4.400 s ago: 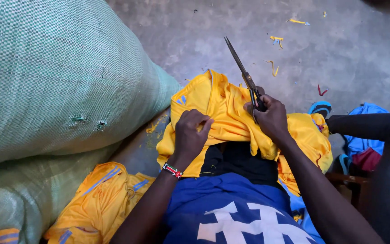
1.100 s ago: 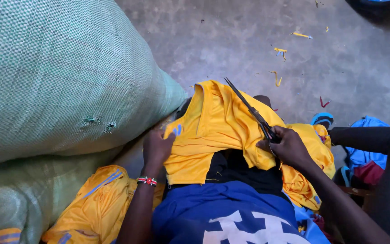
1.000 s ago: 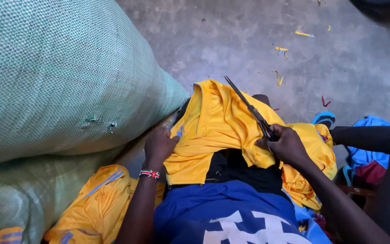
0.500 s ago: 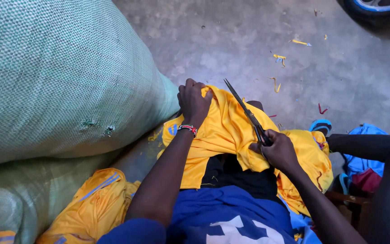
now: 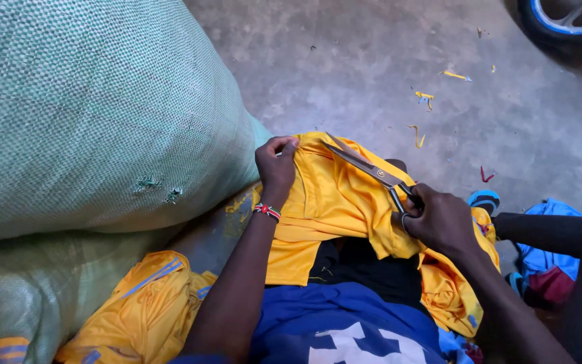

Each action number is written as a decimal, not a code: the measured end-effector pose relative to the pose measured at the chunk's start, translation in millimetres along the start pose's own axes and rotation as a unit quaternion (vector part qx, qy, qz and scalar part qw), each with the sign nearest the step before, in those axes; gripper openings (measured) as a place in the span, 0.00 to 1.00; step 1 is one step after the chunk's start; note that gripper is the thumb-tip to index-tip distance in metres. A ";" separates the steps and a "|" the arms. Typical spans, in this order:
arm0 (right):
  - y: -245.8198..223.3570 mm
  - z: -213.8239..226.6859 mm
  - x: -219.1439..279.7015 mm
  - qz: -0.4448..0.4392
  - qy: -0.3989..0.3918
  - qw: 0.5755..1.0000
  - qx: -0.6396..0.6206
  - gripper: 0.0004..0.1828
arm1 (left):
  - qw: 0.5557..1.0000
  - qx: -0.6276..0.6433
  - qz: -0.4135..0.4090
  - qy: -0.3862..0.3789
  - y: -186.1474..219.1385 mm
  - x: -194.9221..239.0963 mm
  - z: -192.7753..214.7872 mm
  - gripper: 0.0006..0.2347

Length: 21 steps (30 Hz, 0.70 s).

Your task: Trim excess fabric and threads from yellow garments using large scissors

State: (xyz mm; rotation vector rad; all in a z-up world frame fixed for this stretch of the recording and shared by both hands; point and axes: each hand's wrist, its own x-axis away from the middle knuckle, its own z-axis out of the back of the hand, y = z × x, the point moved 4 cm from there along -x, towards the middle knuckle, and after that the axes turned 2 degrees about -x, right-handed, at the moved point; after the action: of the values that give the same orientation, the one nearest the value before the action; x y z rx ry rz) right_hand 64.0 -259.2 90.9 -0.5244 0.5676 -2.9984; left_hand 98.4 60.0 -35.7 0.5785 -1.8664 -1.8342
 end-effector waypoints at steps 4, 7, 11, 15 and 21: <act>-19.4 10.4 -4.4 0.088 0.033 0.992 0.083 0.17 | 1.000 0.025 0.005 0.004 5.9 3.3 8.5 0.01; -24.8 8.1 -11.5 0.131 0.049 0.982 0.125 0.19 | 0.996 0.072 0.046 -0.005 7.8 7.9 11.0 0.02; -23.2 -0.3 -23.5 0.151 0.074 0.968 0.188 0.21 | 0.990 0.110 0.083 -0.027 -7.7 6.1 13.8 0.03; -25.5 -1.7 -25.7 0.152 0.087 0.966 0.190 0.20 | 0.992 0.099 0.072 -0.030 14.2 14.9 16.1 0.04; -37.6 2.3 -18.1 0.199 0.148 0.925 0.289 0.17 | 1.000 0.010 0.008 -0.018 32.2 20.6 16.4 0.02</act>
State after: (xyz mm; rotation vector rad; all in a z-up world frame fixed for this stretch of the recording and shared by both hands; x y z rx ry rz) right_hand 82.4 -223.0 100.9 0.0811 -0.1998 -2.6571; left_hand 72.8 61.9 -3.0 0.5395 -1.9088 -1.8282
